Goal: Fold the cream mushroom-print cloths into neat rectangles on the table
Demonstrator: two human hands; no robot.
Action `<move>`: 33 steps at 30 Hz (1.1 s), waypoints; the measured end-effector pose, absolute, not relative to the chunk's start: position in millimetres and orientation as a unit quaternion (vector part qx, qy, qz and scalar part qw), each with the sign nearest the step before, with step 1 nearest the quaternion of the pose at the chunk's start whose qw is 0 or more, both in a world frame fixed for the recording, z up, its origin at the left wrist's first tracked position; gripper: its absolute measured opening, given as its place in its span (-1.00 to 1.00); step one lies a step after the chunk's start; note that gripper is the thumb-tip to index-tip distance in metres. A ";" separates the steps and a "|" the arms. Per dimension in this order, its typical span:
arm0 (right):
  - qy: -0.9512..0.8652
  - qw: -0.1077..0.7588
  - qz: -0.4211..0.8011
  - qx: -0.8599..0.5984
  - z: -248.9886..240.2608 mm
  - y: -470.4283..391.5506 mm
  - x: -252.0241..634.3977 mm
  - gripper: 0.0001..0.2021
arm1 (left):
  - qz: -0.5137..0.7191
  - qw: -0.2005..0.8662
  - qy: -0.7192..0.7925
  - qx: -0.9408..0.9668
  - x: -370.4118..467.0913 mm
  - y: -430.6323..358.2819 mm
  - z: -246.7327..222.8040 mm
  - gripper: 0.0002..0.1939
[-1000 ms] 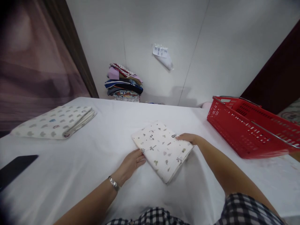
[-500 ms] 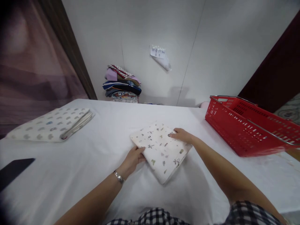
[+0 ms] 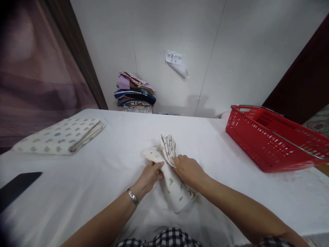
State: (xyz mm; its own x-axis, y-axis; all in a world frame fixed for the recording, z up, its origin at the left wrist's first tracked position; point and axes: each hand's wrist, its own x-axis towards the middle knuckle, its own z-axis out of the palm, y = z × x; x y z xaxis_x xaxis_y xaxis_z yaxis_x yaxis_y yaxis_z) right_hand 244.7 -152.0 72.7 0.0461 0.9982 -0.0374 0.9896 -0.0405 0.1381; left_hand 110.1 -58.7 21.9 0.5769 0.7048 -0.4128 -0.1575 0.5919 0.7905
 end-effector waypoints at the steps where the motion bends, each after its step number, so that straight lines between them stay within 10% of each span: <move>1: 0.688 0.051 0.019 0.724 73.6 -153.4 244.9 -0.79 | 0.267 0.810 0.374 0.364 109.6 -59.0 22.3 -0.69; 11: 0.624 -0.004 -0.054 0.779 75.9 -171.0 236.5 -0.31 | 0.253 0.830 0.333 0.369 118.5 -70.3 31.0 -0.67; 23: 0.527 -0.070 -0.131 0.837 70.3 -165.0 275.8 -0.56 | 0.205 0.819 0.312 0.436 141.8 -51.7 17.8 -0.27; 33: 0.455 -0.165 -0.243 0.841 71.7 -164.2 309.8 -0.65 | 0.262 0.534 0.348 0.724 115.1 -6.6 -38.8 -0.83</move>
